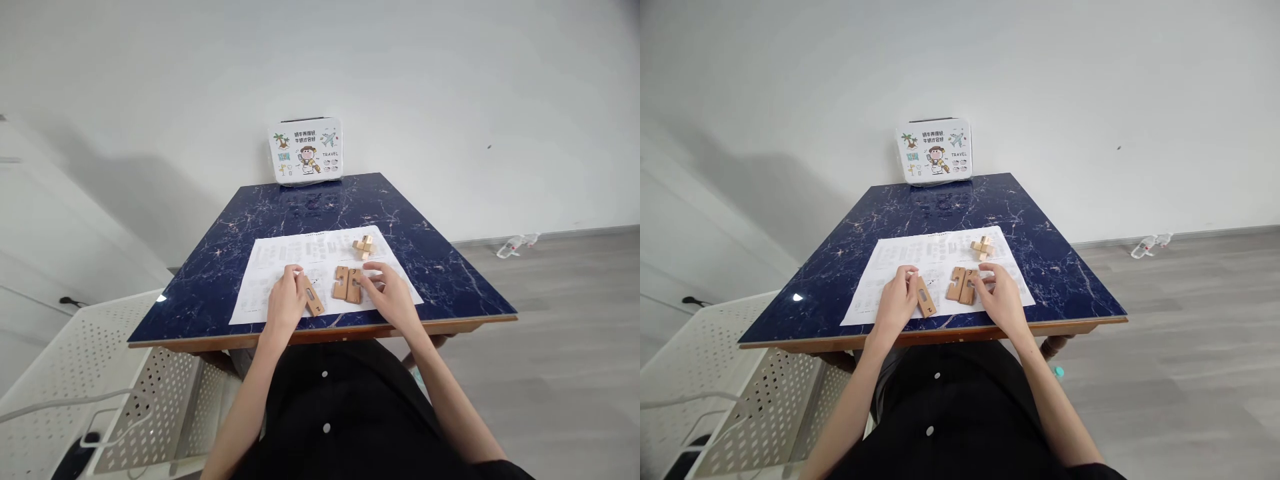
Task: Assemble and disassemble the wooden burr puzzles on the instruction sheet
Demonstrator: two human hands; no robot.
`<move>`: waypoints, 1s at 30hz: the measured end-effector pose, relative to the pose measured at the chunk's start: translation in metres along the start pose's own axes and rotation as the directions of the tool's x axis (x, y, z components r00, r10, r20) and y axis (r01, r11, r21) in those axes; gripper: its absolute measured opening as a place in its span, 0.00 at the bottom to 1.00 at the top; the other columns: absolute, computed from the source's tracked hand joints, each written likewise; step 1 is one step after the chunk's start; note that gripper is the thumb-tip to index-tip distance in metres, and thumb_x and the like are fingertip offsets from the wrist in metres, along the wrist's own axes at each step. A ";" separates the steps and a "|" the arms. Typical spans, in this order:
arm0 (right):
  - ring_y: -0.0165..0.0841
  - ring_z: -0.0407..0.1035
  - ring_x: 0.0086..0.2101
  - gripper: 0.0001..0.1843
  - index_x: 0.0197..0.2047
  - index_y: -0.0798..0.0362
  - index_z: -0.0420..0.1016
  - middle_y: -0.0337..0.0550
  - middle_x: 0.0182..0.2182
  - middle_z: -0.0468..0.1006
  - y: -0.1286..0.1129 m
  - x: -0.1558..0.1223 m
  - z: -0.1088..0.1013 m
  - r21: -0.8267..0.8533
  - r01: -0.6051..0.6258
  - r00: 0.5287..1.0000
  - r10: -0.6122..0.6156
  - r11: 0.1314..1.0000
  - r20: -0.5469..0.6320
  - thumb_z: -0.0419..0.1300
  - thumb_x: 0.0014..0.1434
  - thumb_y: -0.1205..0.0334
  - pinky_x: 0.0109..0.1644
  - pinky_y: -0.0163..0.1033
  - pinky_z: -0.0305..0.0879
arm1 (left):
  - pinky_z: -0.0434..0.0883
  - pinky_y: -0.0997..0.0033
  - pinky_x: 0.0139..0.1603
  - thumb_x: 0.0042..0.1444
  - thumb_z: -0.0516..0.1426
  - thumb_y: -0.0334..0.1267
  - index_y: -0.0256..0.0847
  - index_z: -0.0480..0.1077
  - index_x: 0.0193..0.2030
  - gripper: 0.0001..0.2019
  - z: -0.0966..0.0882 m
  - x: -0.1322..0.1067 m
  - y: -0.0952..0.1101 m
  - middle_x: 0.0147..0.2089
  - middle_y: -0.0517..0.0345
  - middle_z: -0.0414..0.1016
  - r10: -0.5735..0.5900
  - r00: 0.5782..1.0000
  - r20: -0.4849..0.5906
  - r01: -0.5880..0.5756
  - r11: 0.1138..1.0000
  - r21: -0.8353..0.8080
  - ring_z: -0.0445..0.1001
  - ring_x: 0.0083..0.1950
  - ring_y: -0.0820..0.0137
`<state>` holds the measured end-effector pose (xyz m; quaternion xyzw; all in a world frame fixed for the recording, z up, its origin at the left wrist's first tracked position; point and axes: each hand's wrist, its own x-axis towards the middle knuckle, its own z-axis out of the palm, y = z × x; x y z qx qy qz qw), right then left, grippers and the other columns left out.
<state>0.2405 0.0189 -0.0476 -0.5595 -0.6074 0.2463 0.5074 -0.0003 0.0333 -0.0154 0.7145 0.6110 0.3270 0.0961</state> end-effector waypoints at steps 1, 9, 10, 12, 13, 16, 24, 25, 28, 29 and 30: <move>0.45 0.80 0.42 0.22 0.54 0.53 0.75 0.56 0.51 0.83 0.000 0.000 0.000 -0.001 0.000 1.000 0.000 1.000 0.005 0.60 0.67 0.44 0.38 0.45 0.74 | 0.68 0.63 0.36 0.74 0.49 0.38 0.41 0.68 0.53 0.09 0.001 0.006 0.002 0.38 0.48 0.79 0.009 1.000 0.022 -0.010 0.999 0.030 0.80 0.38 0.55; 0.42 0.82 0.46 0.14 0.51 0.50 0.77 0.49 0.51 0.84 -0.004 0.000 -0.004 0.060 0.041 0.988 -0.049 0.997 0.146 0.59 0.69 0.51 0.39 0.41 0.74 | 0.73 0.61 0.44 0.73 0.50 0.39 0.39 0.70 0.57 0.12 0.007 0.048 0.009 0.53 0.41 0.79 0.183 0.955 0.233 -0.211 0.972 0.102 0.80 0.45 0.55; 0.42 0.82 0.46 0.14 0.52 0.49 0.77 0.49 0.51 0.85 -0.005 0.000 -0.004 0.070 0.045 0.986 -0.055 0.997 0.156 0.59 0.69 0.52 0.38 0.41 0.74 | 0.73 0.59 0.48 0.73 0.50 0.39 0.39 0.70 0.57 0.13 0.008 0.049 0.010 0.55 0.41 0.77 0.206 0.951 0.233 -0.232 0.968 0.093 0.80 0.49 0.54; 0.42 0.82 0.45 0.14 0.52 0.50 0.77 0.49 0.51 0.85 -0.004 0.000 -0.004 0.079 0.050 0.986 -0.062 0.996 0.157 0.59 0.70 0.52 0.37 0.40 0.73 | 0.72 0.55 0.56 0.73 0.51 0.40 0.40 0.71 0.57 0.13 0.008 0.048 0.013 0.59 0.41 0.74 0.285 0.930 0.232 -0.307 0.950 0.064 0.77 0.56 0.53; 0.42 0.82 0.45 0.14 0.52 0.50 0.77 0.50 0.51 0.85 -0.004 0.000 -0.004 0.084 0.052 0.986 -0.064 0.995 0.153 0.59 0.70 0.52 0.37 0.40 0.73 | 0.70 0.52 0.61 0.73 0.51 0.42 0.40 0.71 0.58 0.14 0.008 0.046 0.015 0.61 0.41 0.73 0.340 0.909 0.239 -0.359 0.933 0.038 0.74 0.61 0.52; 0.43 0.81 0.48 0.14 0.50 0.50 0.78 0.50 0.50 0.85 -0.002 0.001 -0.004 0.116 0.050 0.990 -0.065 0.992 0.126 0.59 0.70 0.52 0.39 0.41 0.74 | 0.61 0.46 0.72 0.71 0.55 0.53 0.46 0.68 0.64 0.21 0.011 0.036 0.025 0.72 0.44 0.65 0.487 0.814 0.315 -0.496 0.866 -0.057 0.59 0.75 0.49; 0.42 0.80 0.44 0.15 0.49 0.51 0.79 0.50 0.47 0.85 -0.003 0.001 -0.004 0.095 0.026 0.998 -0.032 0.995 0.055 0.58 0.69 0.51 0.47 0.46 0.75 | 0.45 0.40 0.80 0.73 0.46 0.61 0.52 0.58 0.74 0.29 0.033 0.034 0.030 0.77 0.50 0.59 0.514 0.714 0.476 -0.584 0.812 0.000 0.49 0.81 0.50; 0.42 0.80 0.43 0.15 0.49 0.50 0.79 0.49 0.47 0.85 -0.003 0.001 -0.004 0.089 0.022 0.998 -0.027 0.996 0.058 0.58 0.68 0.51 0.46 0.46 0.75 | 0.47 0.40 0.79 0.74 0.45 0.60 0.52 0.60 0.73 0.28 0.034 0.037 0.027 0.77 0.50 0.60 0.511 0.721 0.469 -0.587 0.810 0.020 0.50 0.80 0.50; 0.41 0.80 0.40 0.14 0.48 0.50 0.79 0.48 0.46 0.85 -0.005 0.001 -0.004 0.082 0.013 0.997 -0.019 0.997 0.069 0.58 0.68 0.52 0.46 0.46 0.74 | 0.53 0.42 0.77 0.74 0.44 0.59 0.51 0.63 0.71 0.27 0.034 0.048 0.011 0.75 0.48 0.62 0.491 0.763 0.421 -0.567 0.821 0.070 0.55 0.78 0.50; 0.40 0.80 0.40 0.14 0.47 0.50 0.79 0.48 0.46 0.85 -0.006 0.000 -0.004 0.084 0.014 0.997 -0.020 0.996 0.072 0.58 0.68 0.52 0.46 0.46 0.74 | 0.54 0.43 0.76 0.74 0.44 0.60 0.50 0.64 0.70 0.27 0.033 0.052 0.005 0.74 0.48 0.62 0.470 0.784 0.406 -0.548 0.831 0.095 0.56 0.76 0.50; 0.40 0.79 0.39 0.14 0.47 0.50 0.79 0.48 0.46 0.85 -0.006 0.000 -0.004 0.087 0.014 0.997 -0.021 0.996 0.076 0.58 0.68 0.52 0.45 0.45 0.74 | 0.54 0.42 0.75 0.74 0.44 0.60 0.49 0.65 0.70 0.28 0.031 0.057 -0.004 0.73 0.47 0.63 0.441 0.805 0.396 -0.524 0.842 0.126 0.58 0.75 0.50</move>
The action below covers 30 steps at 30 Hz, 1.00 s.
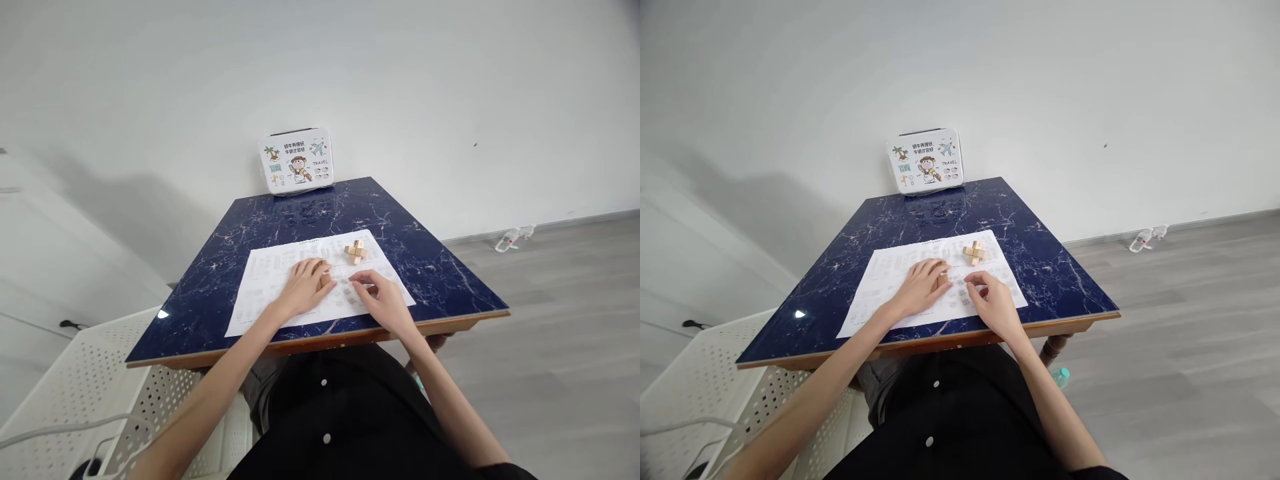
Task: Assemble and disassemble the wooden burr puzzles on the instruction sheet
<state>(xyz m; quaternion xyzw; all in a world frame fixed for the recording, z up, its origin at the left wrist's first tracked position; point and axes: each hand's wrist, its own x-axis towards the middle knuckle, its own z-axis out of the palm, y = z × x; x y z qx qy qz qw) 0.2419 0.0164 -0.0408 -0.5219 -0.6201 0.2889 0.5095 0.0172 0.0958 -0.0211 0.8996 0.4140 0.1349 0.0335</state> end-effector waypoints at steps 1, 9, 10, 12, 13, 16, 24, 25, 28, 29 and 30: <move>0.40 0.79 0.39 0.13 0.47 0.50 0.79 0.48 0.46 0.85 0.000 0.000 0.000 0.002 0.001 1.000 -0.001 1.000 0.002 0.58 0.68 0.52 0.43 0.44 0.73 | 0.54 0.42 0.75 0.73 0.44 0.60 0.47 0.65 0.70 0.28 -0.001 0.000 -0.011 0.73 0.46 0.63 -0.043 0.999 0.003 0.042 0.999 0.022 0.58 0.74 0.49; 0.39 0.78 0.36 0.13 0.46 0.49 0.79 0.45 0.45 0.85 -0.002 -0.001 0.000 -0.011 -0.025 0.999 0.025 1.000 0.040 0.58 0.68 0.52 0.39 0.43 0.71 | 0.57 0.42 0.72 0.71 0.46 0.58 0.43 0.68 0.66 0.28 -0.022 -0.003 -0.124 0.69 0.40 0.65 -0.382 0.921 -0.072 0.388 0.915 0.115 0.59 0.72 0.45; 0.39 0.78 0.36 0.13 0.45 0.49 0.79 0.45 0.45 0.85 -0.002 -0.001 0.000 -0.012 -0.029 0.999 0.030 1.000 0.044 0.58 0.68 0.52 0.39 0.43 0.71 | 0.57 0.40 0.71 0.70 0.47 0.58 0.42 0.68 0.66 0.28 -0.023 -0.003 -0.136 0.69 0.39 0.65 -0.421 0.902 -0.094 0.430 0.895 0.120 0.59 0.71 0.43; 0.39 0.78 0.36 0.13 0.45 0.49 0.79 0.45 0.45 0.85 -0.002 -0.001 -0.001 -0.014 -0.035 0.998 0.035 0.999 0.047 0.58 0.68 0.52 0.39 0.43 0.71 | 0.58 0.40 0.70 0.69 0.47 0.59 0.42 0.68 0.67 0.29 -0.025 -0.002 -0.153 0.68 0.38 0.65 -0.477 0.870 -0.125 0.490 0.862 0.129 0.60 0.70 0.42; 0.39 0.78 0.36 0.13 0.45 0.49 0.79 0.45 0.45 0.85 -0.003 -0.001 -0.001 -0.016 -0.035 0.998 0.036 0.999 0.048 0.58 0.68 0.51 0.39 0.43 0.70 | 0.58 0.40 0.70 0.69 0.47 0.59 0.42 0.68 0.67 0.30 -0.025 -0.002 -0.159 0.68 0.38 0.64 -0.498 0.857 -0.135 0.514 0.848 0.133 0.60 0.70 0.42; 0.39 0.78 0.36 0.13 0.45 0.49 0.80 0.45 0.44 0.85 -0.004 -0.001 -0.001 -0.025 -0.028 0.998 0.030 0.999 0.055 0.58 0.68 0.51 0.38 0.42 0.70 | 0.58 0.41 0.71 0.69 0.46 0.60 0.43 0.68 0.68 0.31 -0.023 0.001 -0.170 0.69 0.38 0.64 -0.538 0.830 -0.144 0.556 0.818 0.147 0.59 0.70 0.42; 0.39 0.77 0.36 0.13 0.45 0.49 0.80 0.45 0.43 0.85 -0.008 -0.002 -0.002 -0.028 -0.030 0.997 0.032 0.999 0.066 0.57 0.68 0.51 0.38 0.42 0.70 | 0.57 0.41 0.71 0.68 0.43 0.62 0.43 0.68 0.68 0.34 -0.024 0.012 -0.184 0.69 0.37 0.63 -0.613 0.776 -0.147 0.630 0.759 0.164 0.59 0.71 0.41; 0.39 0.78 0.36 0.13 0.45 0.49 0.80 0.45 0.43 0.85 -0.008 -0.002 -0.002 -0.025 -0.031 0.997 0.032 0.999 0.064 0.57 0.68 0.52 0.39 0.42 0.70 | 0.57 0.42 0.71 0.67 0.43 0.62 0.43 0.68 0.68 0.34 -0.024 0.012 -0.185 0.69 0.37 0.64 -0.618 0.771 -0.150 0.636 0.754 0.164 0.59 0.71 0.41; 0.39 0.78 0.37 0.13 0.44 0.49 0.80 0.45 0.43 0.85 -0.007 -0.001 -0.001 -0.019 -0.039 0.998 0.040 0.999 0.053 0.57 0.67 0.52 0.40 0.43 0.71 | 0.58 0.42 0.71 0.67 0.43 0.62 0.42 0.68 0.68 0.34 -0.024 0.013 -0.186 0.69 0.37 0.64 -0.621 0.766 -0.166 0.642 0.749 0.162 0.59 0.71 0.42; 0.39 0.78 0.37 0.13 0.44 0.49 0.80 0.45 0.43 0.85 -0.007 -0.001 -0.001 -0.020 -0.047 0.998 0.048 0.999 0.048 0.57 0.67 0.52 0.40 0.43 0.71 | 0.58 0.42 0.71 0.67 0.43 0.62 0.42 0.69 0.68 0.34 -0.024 0.012 -0.186 0.69 0.37 0.64 -0.618 0.767 -0.173 0.641 0.751 0.160 0.60 0.71 0.42; 0.39 0.78 0.37 0.13 0.43 0.49 0.80 0.46 0.43 0.85 -0.007 0.000 -0.001 -0.022 -0.057 0.997 0.058 0.998 0.049 0.57 0.67 0.53 0.40 0.43 0.71 | 0.58 0.42 0.71 0.68 0.43 0.62 0.41 0.69 0.67 0.34 -0.023 0.012 -0.186 0.70 0.37 0.64 -0.614 0.768 -0.182 0.640 0.753 0.157 0.60 0.71 0.42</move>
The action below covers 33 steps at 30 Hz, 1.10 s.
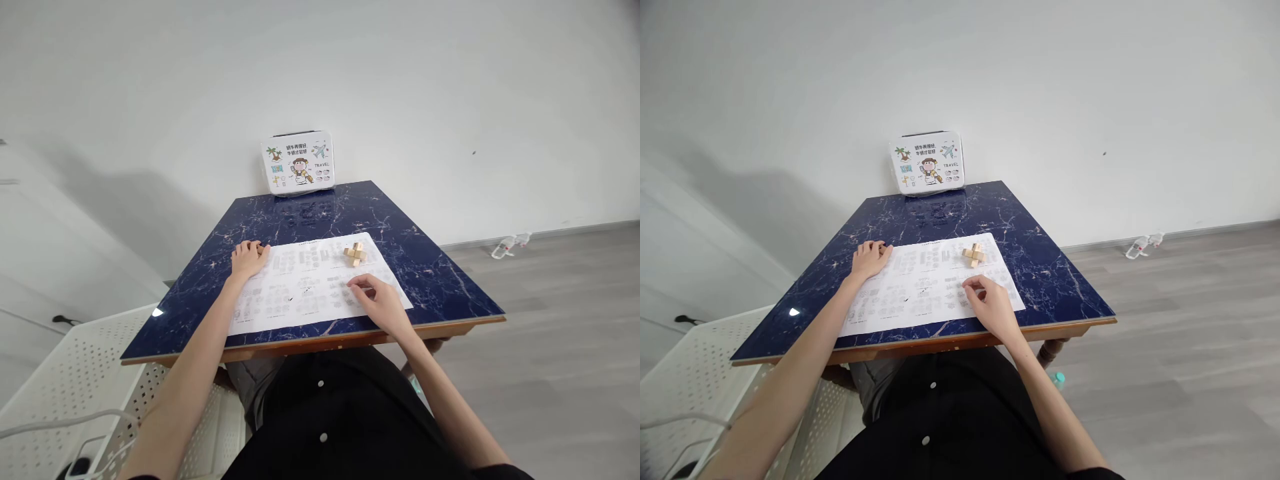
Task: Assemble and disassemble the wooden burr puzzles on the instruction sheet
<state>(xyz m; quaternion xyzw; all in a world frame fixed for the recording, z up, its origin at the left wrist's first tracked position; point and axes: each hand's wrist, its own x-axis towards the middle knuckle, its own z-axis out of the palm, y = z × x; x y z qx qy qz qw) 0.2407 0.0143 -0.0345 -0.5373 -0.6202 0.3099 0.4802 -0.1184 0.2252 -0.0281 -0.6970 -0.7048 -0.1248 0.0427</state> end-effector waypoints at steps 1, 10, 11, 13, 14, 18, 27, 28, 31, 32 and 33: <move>0.40 0.78 0.38 0.13 0.44 0.49 0.79 0.46 0.43 0.85 0.000 0.001 -0.001 0.000 -0.012 1.000 0.012 1.000 0.007 0.57 0.67 0.53 0.40 0.43 0.71 | 0.58 0.42 0.71 0.68 0.42 0.61 0.41 0.69 0.67 0.34 0.000 -0.001 0.000 0.69 0.37 0.65 0.002 1.000 -0.010 -0.002 1.000 -0.005 0.60 0.71 0.42; 0.50 0.74 0.51 0.18 0.56 0.52 0.72 0.60 0.59 0.70 0.005 0.059 -0.021 -0.371 0.152 0.969 -0.213 0.916 -0.129 0.56 0.69 0.51 0.45 0.50 0.73 | 0.58 0.42 0.72 0.73 0.42 0.55 0.40 0.74 0.59 0.28 -0.005 -0.013 0.001 0.65 0.37 0.70 0.063 0.988 -0.144 -0.071 0.996 -0.057 0.63 0.70 0.45; 0.54 0.72 0.54 0.20 0.58 0.53 0.71 0.64 0.60 0.68 0.009 0.071 -0.023 -0.450 0.135 0.969 -0.212 0.882 -0.124 0.57 0.68 0.51 0.46 0.52 0.73 | 0.57 0.43 0.73 0.73 0.42 0.54 0.38 0.74 0.59 0.28 -0.006 -0.014 0.002 0.66 0.36 0.69 0.080 0.985 -0.156 -0.091 0.994 -0.064 0.61 0.71 0.46; 0.60 0.70 0.56 0.27 0.61 0.56 0.69 0.70 0.61 0.67 0.017 0.093 -0.024 -0.553 0.106 0.987 -0.153 0.826 -0.039 0.60 0.67 0.48 0.47 0.55 0.71 | 0.56 0.44 0.73 0.73 0.43 0.53 0.37 0.74 0.58 0.27 -0.009 -0.016 0.005 0.67 0.36 0.67 0.118 0.978 -0.170 -0.133 0.988 -0.080 0.59 0.72 0.46; 0.60 0.72 0.53 0.28 0.61 0.57 0.68 0.72 0.59 0.69 0.021 0.104 -0.024 -0.572 0.091 0.995 -0.091 0.815 0.029 0.61 0.66 0.46 0.45 0.54 0.71 | 0.57 0.44 0.73 0.73 0.43 0.53 0.37 0.74 0.58 0.27 -0.010 -0.017 0.007 0.68 0.36 0.67 0.140 0.975 -0.172 -0.157 0.984 -0.089 0.59 0.72 0.47; 0.49 0.76 0.37 0.20 0.47 0.52 0.73 0.58 0.40 0.80 0.024 0.135 -0.018 -0.568 0.124 0.981 -0.014 0.813 0.194 0.67 0.62 0.45 0.39 0.47 0.69 | 0.56 0.46 0.75 0.74 0.44 0.52 0.39 0.73 0.58 0.25 -0.014 -0.021 0.018 0.67 0.39 0.67 0.264 0.949 -0.172 -0.287 0.950 -0.122 0.57 0.73 0.50; 0.46 0.75 0.48 0.25 0.62 0.53 0.68 0.54 0.53 0.80 -0.008 0.156 0.029 -0.370 0.491 0.866 -0.397 0.788 0.305 0.64 0.67 0.51 0.46 0.44 0.68 | 0.58 0.49 0.75 0.73 0.49 0.52 0.42 0.71 0.60 0.20 -0.026 -0.040 0.046 0.67 0.44 0.67 0.475 0.865 -0.161 -0.500 0.840 -0.208 0.58 0.73 0.53; 0.46 0.74 0.50 0.26 0.62 0.53 0.67 0.54 0.55 0.79 -0.008 0.155 0.036 -0.351 0.527 0.847 -0.444 0.774 0.291 0.64 0.67 0.51 0.48 0.44 0.69 | 0.58 0.49 0.75 0.74 0.49 0.52 0.43 0.70 0.60 0.20 -0.028 -0.042 0.049 0.67 0.45 0.68 0.487 0.859 -0.159 -0.511 0.831 -0.220 0.58 0.72 0.54; 0.47 0.71 0.53 0.22 0.61 0.52 0.68 0.53 0.54 0.78 -0.003 0.151 0.051 -0.325 0.621 0.784 -0.552 0.714 0.284 0.63 0.68 0.53 0.52 0.46 0.68 | 0.61 0.50 0.73 0.74 0.48 0.53 0.45 0.71 0.59 0.20 -0.032 -0.047 0.055 0.63 0.48 0.72 0.512 0.849 -0.135 -0.529 0.809 -0.258 0.64 0.69 0.55; 0.46 0.71 0.52 0.20 0.60 0.51 0.68 0.53 0.53 0.78 -0.001 0.149 0.054 -0.327 0.638 0.770 -0.569 0.697 0.289 0.63 0.68 0.55 0.52 0.46 0.69 | 0.63 0.51 0.71 0.74 0.48 0.54 0.45 0.72 0.58 0.20 -0.033 -0.049 0.056 0.62 0.48 0.74 0.517 0.847 -0.121 -0.530 0.804 -0.270 0.66 0.68 0.55; 0.46 0.71 0.51 0.19 0.59 0.51 0.69 0.52 0.52 0.78 0.001 0.147 0.056 -0.327 0.653 0.757 -0.581 0.683 0.300 0.63 0.68 0.57 0.52 0.46 0.69 | 0.64 0.52 0.70 0.74 0.48 0.54 0.45 0.72 0.57 0.20 -0.034 -0.050 0.057 0.60 0.49 0.75 0.522 0.846 -0.106 -0.529 0.801 -0.281 0.68 0.67 0.55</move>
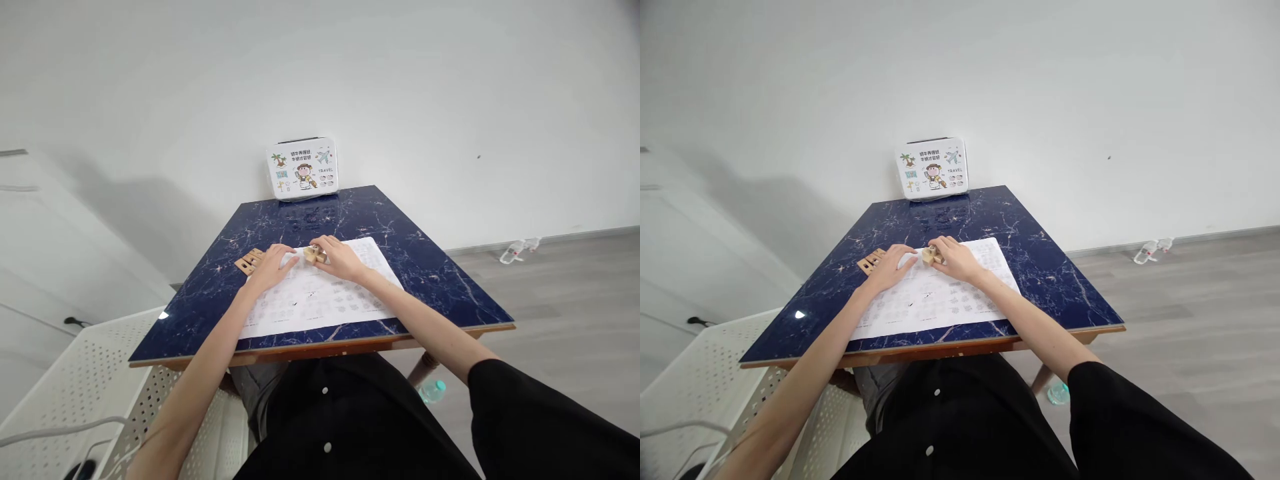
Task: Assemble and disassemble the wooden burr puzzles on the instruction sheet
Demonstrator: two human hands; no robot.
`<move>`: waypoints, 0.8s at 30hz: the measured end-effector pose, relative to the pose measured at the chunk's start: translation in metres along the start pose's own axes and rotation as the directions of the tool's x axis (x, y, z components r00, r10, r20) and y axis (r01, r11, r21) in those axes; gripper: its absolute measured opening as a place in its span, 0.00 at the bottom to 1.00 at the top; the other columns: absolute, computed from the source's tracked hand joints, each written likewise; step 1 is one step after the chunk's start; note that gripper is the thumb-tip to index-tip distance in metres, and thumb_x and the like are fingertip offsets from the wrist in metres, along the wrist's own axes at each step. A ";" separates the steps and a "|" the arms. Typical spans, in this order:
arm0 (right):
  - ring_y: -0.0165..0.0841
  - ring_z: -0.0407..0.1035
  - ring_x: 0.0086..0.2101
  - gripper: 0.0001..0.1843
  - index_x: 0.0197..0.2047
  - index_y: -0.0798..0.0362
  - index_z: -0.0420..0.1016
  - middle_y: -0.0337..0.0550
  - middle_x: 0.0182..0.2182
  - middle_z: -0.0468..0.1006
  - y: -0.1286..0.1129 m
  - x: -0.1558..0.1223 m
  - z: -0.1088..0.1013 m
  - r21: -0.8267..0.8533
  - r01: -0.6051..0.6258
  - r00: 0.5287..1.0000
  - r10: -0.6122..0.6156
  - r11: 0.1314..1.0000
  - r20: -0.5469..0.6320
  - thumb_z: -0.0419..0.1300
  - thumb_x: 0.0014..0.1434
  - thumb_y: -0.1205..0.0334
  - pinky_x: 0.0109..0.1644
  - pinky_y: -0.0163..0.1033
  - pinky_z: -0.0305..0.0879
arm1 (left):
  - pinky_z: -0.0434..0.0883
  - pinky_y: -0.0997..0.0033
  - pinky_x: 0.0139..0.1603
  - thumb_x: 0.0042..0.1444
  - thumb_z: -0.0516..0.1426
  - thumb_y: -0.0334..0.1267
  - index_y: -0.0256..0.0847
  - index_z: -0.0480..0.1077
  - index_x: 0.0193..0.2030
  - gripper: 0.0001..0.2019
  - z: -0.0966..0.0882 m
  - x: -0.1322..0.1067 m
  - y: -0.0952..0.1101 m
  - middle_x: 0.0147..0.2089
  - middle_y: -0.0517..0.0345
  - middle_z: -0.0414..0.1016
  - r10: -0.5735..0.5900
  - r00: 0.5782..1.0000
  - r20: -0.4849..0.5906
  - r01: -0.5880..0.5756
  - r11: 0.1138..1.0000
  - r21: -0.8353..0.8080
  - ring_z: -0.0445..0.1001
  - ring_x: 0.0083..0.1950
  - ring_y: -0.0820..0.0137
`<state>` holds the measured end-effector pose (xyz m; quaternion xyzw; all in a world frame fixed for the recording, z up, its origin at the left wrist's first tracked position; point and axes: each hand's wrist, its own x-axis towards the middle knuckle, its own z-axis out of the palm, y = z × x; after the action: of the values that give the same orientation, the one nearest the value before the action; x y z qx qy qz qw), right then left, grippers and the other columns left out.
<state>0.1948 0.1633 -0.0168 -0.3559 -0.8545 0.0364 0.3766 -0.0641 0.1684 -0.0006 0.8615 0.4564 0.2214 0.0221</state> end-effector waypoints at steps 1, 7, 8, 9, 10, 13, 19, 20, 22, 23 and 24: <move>0.46 0.71 0.51 0.18 0.58 0.51 0.70 0.52 0.51 0.78 -0.001 -0.002 0.002 -0.003 0.010 1.000 -0.010 1.000 0.003 0.64 0.67 0.58 0.51 0.46 0.69 | 0.65 0.52 0.69 0.73 0.48 0.55 0.45 0.73 0.56 0.20 0.000 -0.001 0.002 0.59 0.50 0.76 -0.002 1.000 0.016 0.002 1.000 -0.010 0.69 0.66 0.56; 0.46 0.70 0.54 0.17 0.57 0.50 0.71 0.55 0.57 0.74 -0.003 -0.011 0.010 0.037 0.059 0.998 -0.060 0.998 0.031 0.64 0.65 0.63 0.52 0.48 0.72 | 0.69 0.55 0.63 0.73 0.48 0.57 0.45 0.72 0.59 0.23 0.001 -0.003 0.011 0.59 0.48 0.77 -0.027 0.997 0.075 0.031 0.998 -0.054 0.75 0.61 0.55; 0.46 0.70 0.54 0.18 0.57 0.51 0.71 0.55 0.56 0.73 -0.003 -0.011 0.012 0.050 0.067 0.997 -0.069 0.997 0.035 0.64 0.65 0.65 0.52 0.48 0.72 | 0.70 0.55 0.62 0.73 0.48 0.57 0.45 0.72 0.60 0.23 0.001 -0.003 0.012 0.59 0.48 0.77 -0.028 0.996 0.082 0.033 0.998 -0.059 0.75 0.60 0.55; 0.46 0.70 0.54 0.18 0.57 0.51 0.72 0.55 0.56 0.74 -0.003 -0.011 0.013 0.063 0.075 0.996 -0.077 0.995 0.037 0.64 0.64 0.67 0.53 0.49 0.72 | 0.71 0.55 0.61 0.72 0.49 0.56 0.46 0.71 0.60 0.22 0.000 -0.003 0.013 0.59 0.48 0.78 -0.027 0.996 0.089 0.032 0.998 -0.062 0.75 0.60 0.55; 0.46 0.70 0.54 0.19 0.57 0.51 0.72 0.55 0.56 0.74 -0.002 -0.011 0.014 0.077 0.085 0.995 -0.088 0.993 0.036 0.63 0.63 0.68 0.54 0.49 0.71 | 0.71 0.55 0.61 0.72 0.49 0.55 0.46 0.72 0.60 0.22 0.000 -0.003 0.014 0.58 0.48 0.78 -0.022 0.995 0.095 0.028 0.998 -0.064 0.76 0.59 0.55; 0.45 0.70 0.55 0.21 0.57 0.50 0.71 0.53 0.55 0.75 -0.002 -0.011 0.016 0.121 0.111 0.993 -0.115 0.986 0.025 0.61 0.62 0.73 0.58 0.51 0.70 | 0.71 0.53 0.62 0.71 0.51 0.50 0.44 0.73 0.59 0.19 0.000 -0.003 0.017 0.58 0.48 0.79 0.006 0.994 0.106 0.002 0.997 -0.071 0.76 0.58 0.55; 0.45 0.71 0.53 0.20 0.57 0.50 0.71 0.52 0.53 0.77 -0.003 -0.011 0.019 0.150 0.049 0.998 -0.055 0.988 0.037 0.61 0.63 0.72 0.60 0.50 0.68 | 0.71 0.48 0.65 0.68 0.51 0.43 0.45 0.76 0.58 0.18 0.002 -0.001 0.019 0.58 0.47 0.80 0.050 0.991 0.125 -0.040 0.996 -0.085 0.76 0.60 0.52; 0.44 0.71 0.53 0.19 0.57 0.50 0.71 0.52 0.53 0.77 -0.003 -0.011 0.019 0.147 0.041 0.998 -0.047 0.988 0.037 0.61 0.63 0.71 0.59 0.50 0.68 | 0.70 0.48 0.66 0.67 0.51 0.42 0.45 0.76 0.58 0.19 0.002 -0.001 0.018 0.58 0.47 0.79 0.052 0.991 0.124 -0.042 0.996 -0.084 0.75 0.60 0.52; 0.44 0.72 0.52 0.20 0.57 0.51 0.70 0.52 0.52 0.77 -0.003 -0.011 0.021 0.143 0.029 0.999 -0.035 0.989 0.036 0.61 0.62 0.71 0.58 0.49 0.68 | 0.71 0.47 0.65 0.66 0.52 0.40 0.44 0.75 0.60 0.19 0.003 -0.002 0.017 0.59 0.47 0.79 0.047 0.992 0.114 -0.038 0.996 -0.078 0.76 0.61 0.52; 0.44 0.72 0.52 0.21 0.58 0.51 0.70 0.52 0.52 0.77 -0.003 -0.011 0.022 0.141 0.022 0.999 -0.027 0.990 0.037 0.61 0.62 0.71 0.57 0.48 0.68 | 0.71 0.48 0.65 0.64 0.53 0.40 0.44 0.74 0.61 0.20 0.003 -0.002 0.016 0.59 0.47 0.79 0.042 0.993 0.108 -0.034 0.997 -0.075 0.76 0.61 0.52; 0.44 0.72 0.52 0.22 0.58 0.51 0.70 0.52 0.53 0.77 -0.003 -0.011 0.023 0.138 0.013 0.999 -0.019 0.990 0.037 0.62 0.61 0.71 0.57 0.48 0.68 | 0.71 0.48 0.65 0.62 0.55 0.39 0.44 0.73 0.62 0.22 0.003 -0.003 0.015 0.59 0.47 0.79 0.036 0.994 0.103 -0.029 0.997 -0.071 0.76 0.61 0.51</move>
<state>0.1833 0.1588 -0.0390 -0.3214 -0.8597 0.0990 0.3844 -0.0522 0.1579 -0.0008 0.8779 0.4325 0.1924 0.0723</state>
